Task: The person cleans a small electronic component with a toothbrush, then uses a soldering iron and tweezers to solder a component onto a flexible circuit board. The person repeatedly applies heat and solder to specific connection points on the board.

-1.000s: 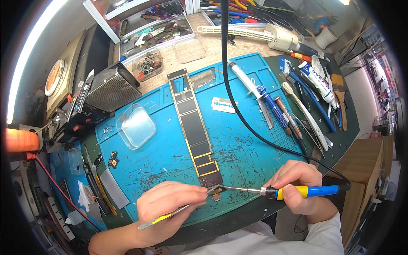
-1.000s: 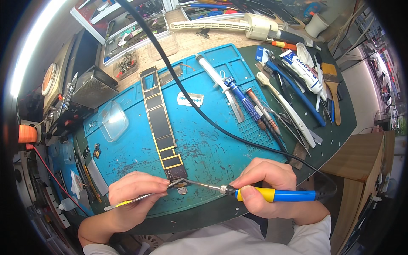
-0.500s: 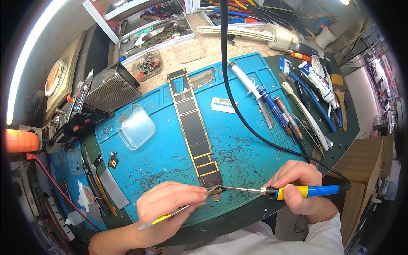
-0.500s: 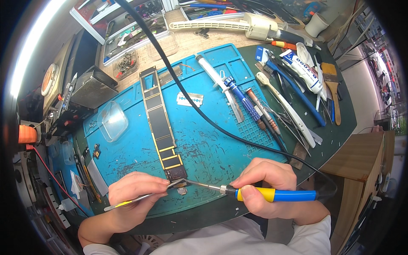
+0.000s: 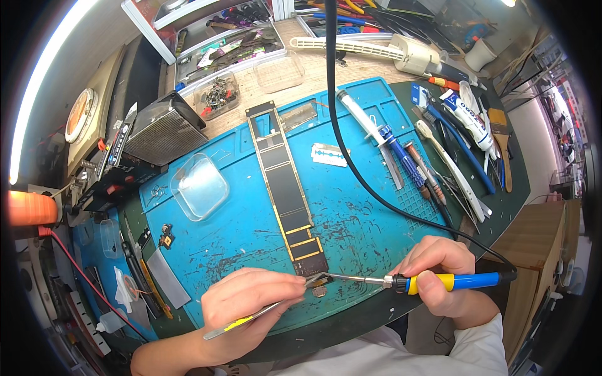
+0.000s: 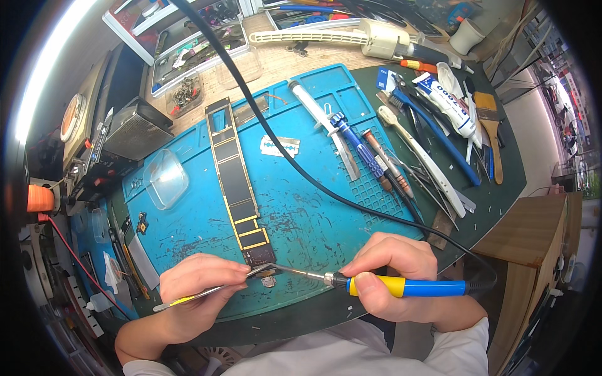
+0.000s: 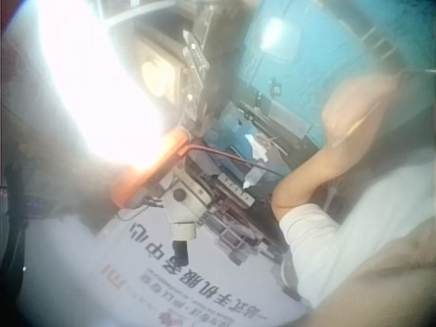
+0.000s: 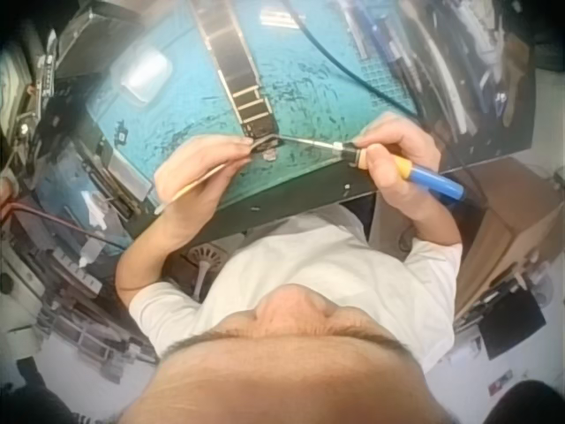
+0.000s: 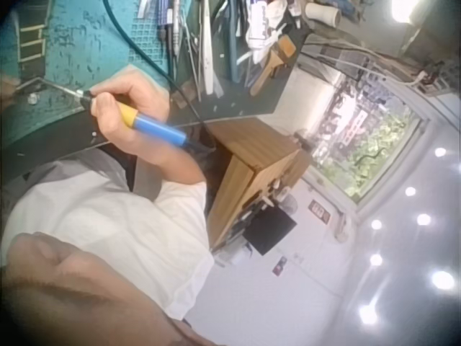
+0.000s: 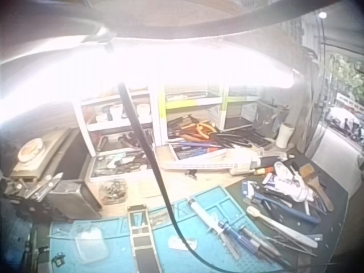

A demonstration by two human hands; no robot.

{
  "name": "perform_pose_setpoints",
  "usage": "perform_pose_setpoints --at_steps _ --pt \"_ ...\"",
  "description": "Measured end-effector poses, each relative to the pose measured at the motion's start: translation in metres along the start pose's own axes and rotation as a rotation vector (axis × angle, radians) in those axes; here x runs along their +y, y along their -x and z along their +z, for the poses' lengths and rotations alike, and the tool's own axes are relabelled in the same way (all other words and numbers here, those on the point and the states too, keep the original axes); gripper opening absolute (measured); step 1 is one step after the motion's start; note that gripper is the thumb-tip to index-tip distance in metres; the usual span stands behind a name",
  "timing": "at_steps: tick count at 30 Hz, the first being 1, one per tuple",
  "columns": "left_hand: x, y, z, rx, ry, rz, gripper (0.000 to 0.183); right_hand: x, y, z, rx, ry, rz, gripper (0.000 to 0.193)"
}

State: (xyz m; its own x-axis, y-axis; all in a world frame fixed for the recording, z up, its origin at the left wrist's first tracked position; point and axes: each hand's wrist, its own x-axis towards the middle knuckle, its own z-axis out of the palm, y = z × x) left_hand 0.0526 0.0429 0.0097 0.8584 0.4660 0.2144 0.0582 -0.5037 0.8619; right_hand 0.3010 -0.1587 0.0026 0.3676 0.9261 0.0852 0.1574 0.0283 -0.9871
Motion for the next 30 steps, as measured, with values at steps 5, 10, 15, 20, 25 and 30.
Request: perform_pose_setpoints --at_steps 5,10,15,20,25,30 --pt "0.0000 -0.0002 0.0004 -0.003 -0.002 -0.002 0.027 -0.0006 -0.0003 0.0003 0.008 -0.003 -0.007 0.014" --pt "0.0008 -0.0004 0.0002 -0.003 -0.002 -0.008 0.027 -0.0006 0.0000 -0.0008 0.000 -0.001 -0.001 0.014" --pt "0.0004 -0.0001 0.0008 0.002 0.000 -0.008 0.027 -0.0007 0.0006 -0.0006 0.000 -0.007 0.003 0.014" --pt "0.0002 0.0002 0.0006 0.000 -0.007 -0.006 0.028 -0.0026 -0.0003 -0.0013 -0.011 -0.007 0.016 0.013" --pt "0.0009 -0.0003 -0.0011 -0.015 -0.022 0.004 0.028 -0.0026 -0.0006 -0.0005 -0.009 -0.005 0.016 0.013" --pt "-0.0011 0.0005 0.0003 -0.013 -0.025 0.021 0.026 -0.0016 0.0000 -0.0013 -0.010 0.004 0.009 0.013"
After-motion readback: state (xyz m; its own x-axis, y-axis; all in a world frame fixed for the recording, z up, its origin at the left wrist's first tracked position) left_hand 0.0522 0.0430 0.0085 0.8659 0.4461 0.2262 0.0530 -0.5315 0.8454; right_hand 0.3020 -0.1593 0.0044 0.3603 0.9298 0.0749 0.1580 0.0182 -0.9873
